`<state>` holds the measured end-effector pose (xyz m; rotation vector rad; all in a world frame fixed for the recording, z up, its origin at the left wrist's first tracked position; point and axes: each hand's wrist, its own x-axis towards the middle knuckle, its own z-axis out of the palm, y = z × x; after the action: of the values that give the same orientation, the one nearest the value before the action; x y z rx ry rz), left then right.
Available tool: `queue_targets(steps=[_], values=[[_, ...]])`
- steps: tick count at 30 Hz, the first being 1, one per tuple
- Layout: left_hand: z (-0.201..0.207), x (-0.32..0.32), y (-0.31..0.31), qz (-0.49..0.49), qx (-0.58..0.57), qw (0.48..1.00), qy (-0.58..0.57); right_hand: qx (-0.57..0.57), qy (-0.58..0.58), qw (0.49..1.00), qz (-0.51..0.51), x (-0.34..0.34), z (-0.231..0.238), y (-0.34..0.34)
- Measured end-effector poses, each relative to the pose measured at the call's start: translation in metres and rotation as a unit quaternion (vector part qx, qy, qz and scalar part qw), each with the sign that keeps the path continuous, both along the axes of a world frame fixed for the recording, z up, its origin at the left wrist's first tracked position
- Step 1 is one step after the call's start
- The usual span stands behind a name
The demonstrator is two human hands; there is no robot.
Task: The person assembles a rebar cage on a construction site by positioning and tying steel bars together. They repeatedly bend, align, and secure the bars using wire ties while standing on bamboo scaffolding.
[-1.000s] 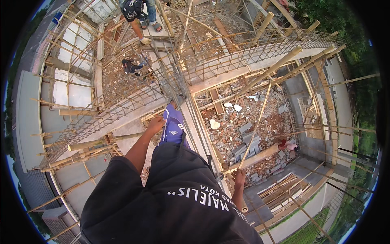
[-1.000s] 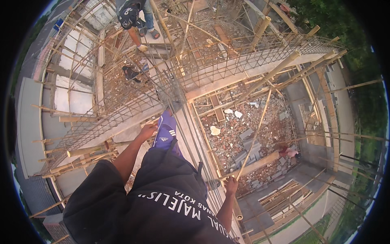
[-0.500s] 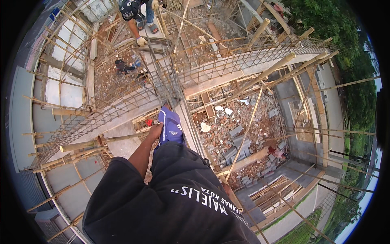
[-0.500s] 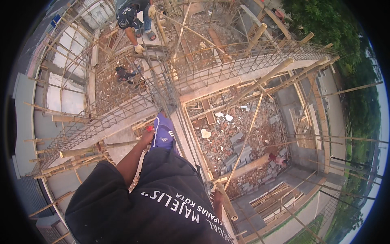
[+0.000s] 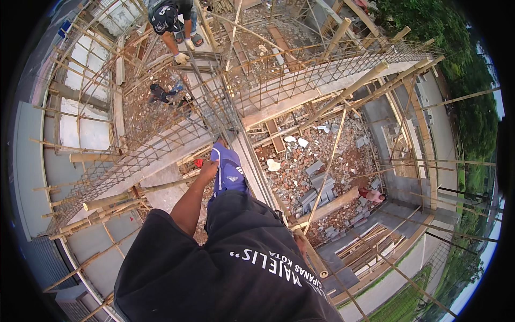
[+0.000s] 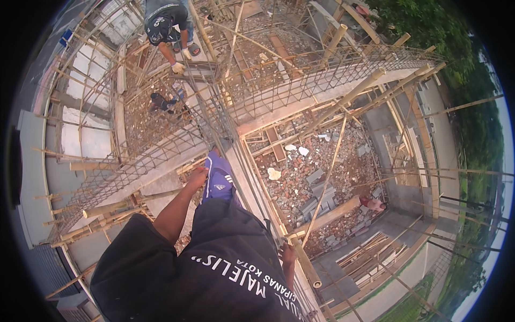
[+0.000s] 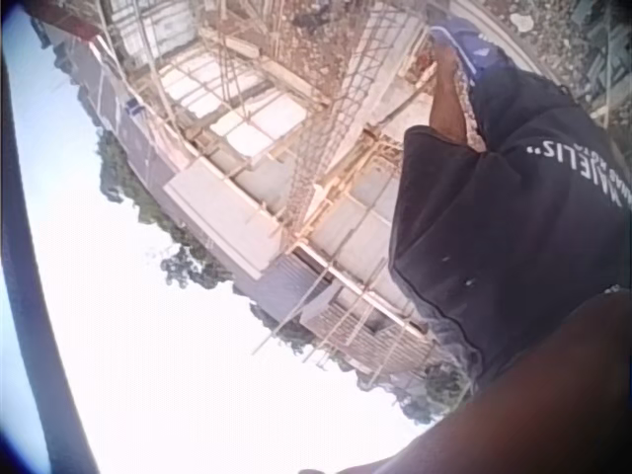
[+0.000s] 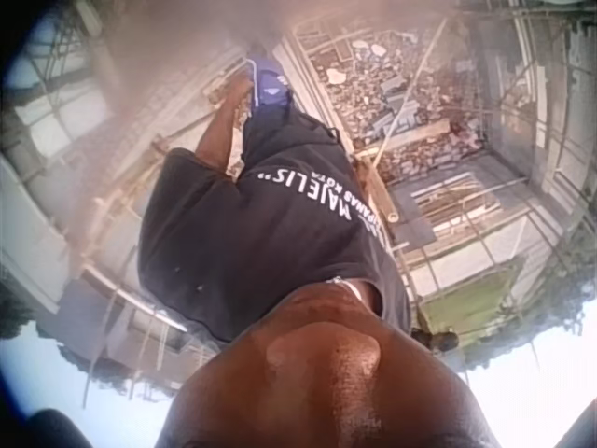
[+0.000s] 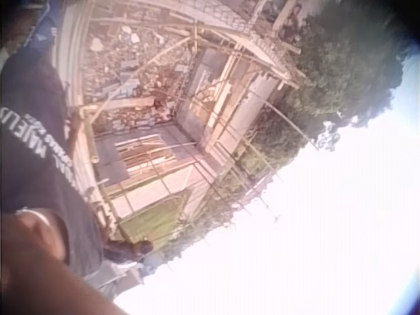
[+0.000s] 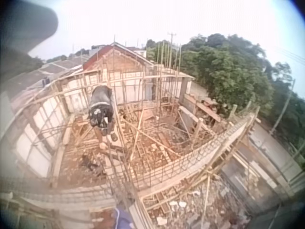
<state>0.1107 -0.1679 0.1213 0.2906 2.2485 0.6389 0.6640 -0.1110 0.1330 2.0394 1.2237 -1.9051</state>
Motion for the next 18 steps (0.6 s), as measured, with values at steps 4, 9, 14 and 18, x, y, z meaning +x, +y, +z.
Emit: queue_targets(steps=[4,9,14,18], values=[[-0.030,0.006,-0.029,0.017,-0.035,0.999,-0.028,-0.034,0.009,0.998,-0.057,0.013,-0.027,-0.006],[-0.024,0.011,-0.019,0.008,0.000,1.000,-0.004,-0.051,-0.038,0.994,-0.085,-0.010,0.027,0.011],[-0.018,0.012,-0.019,-0.006,-0.015,1.000,-0.014,-0.056,-0.042,0.990,-0.119,-0.008,0.020,0.017],[-0.018,0.014,-0.020,-0.012,-0.027,0.999,-0.011,-0.064,-0.012,0.992,-0.105,-0.001,0.008,0.023]])
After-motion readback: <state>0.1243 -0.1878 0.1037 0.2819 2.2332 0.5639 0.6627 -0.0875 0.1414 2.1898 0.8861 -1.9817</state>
